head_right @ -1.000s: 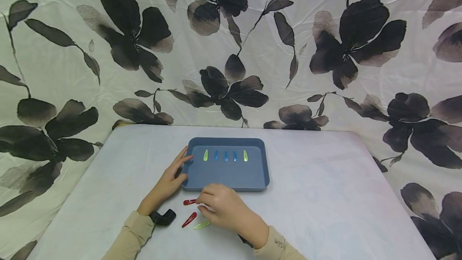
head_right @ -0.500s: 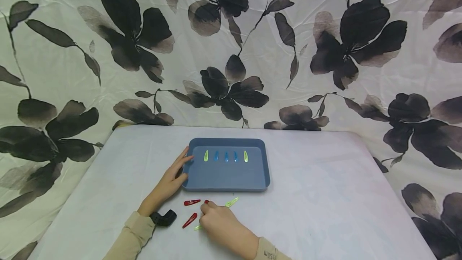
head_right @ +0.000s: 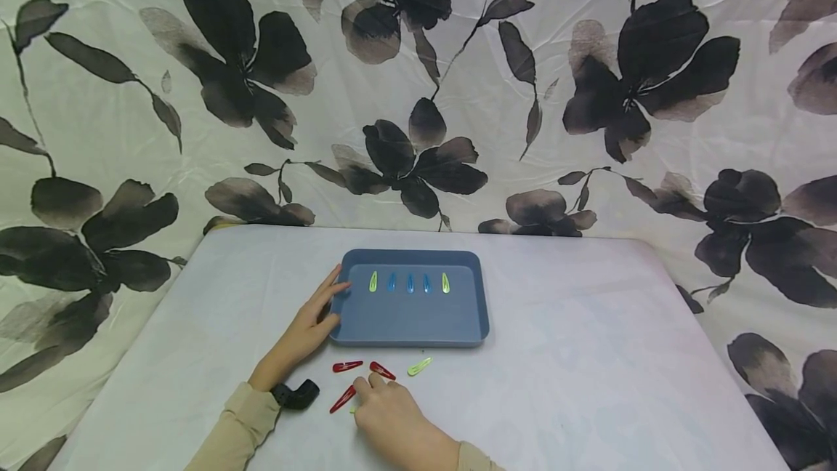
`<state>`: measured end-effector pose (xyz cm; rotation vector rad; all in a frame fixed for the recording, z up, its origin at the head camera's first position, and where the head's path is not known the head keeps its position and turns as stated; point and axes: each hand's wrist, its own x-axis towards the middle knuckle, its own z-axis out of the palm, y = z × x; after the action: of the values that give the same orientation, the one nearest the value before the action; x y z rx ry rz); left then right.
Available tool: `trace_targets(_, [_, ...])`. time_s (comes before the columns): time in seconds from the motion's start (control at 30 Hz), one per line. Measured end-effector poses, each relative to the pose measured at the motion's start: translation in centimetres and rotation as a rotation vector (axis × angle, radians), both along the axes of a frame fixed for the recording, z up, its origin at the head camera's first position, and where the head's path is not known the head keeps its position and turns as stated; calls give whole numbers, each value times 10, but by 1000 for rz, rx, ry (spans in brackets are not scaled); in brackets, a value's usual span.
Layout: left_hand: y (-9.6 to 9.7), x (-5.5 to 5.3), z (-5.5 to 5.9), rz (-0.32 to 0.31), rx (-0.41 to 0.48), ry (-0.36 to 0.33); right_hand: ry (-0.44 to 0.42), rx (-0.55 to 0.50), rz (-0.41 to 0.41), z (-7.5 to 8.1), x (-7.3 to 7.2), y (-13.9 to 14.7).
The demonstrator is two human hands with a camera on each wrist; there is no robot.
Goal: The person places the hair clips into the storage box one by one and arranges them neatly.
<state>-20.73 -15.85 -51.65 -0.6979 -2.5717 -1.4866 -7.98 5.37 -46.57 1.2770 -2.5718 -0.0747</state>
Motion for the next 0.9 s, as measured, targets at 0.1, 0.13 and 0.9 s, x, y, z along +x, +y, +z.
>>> trace_targets(0.1, [0,0,0,4,-5,-3,-30,-47,2,-1,0,0])
trace_targets(0.13, [0,1,0,5,-6,-4,-39,-60,3,-1,0,0])
trace_targets(0.9, [-2,-2,-2,-13,6,-4,-267,-62,-41,25,-16,-4])
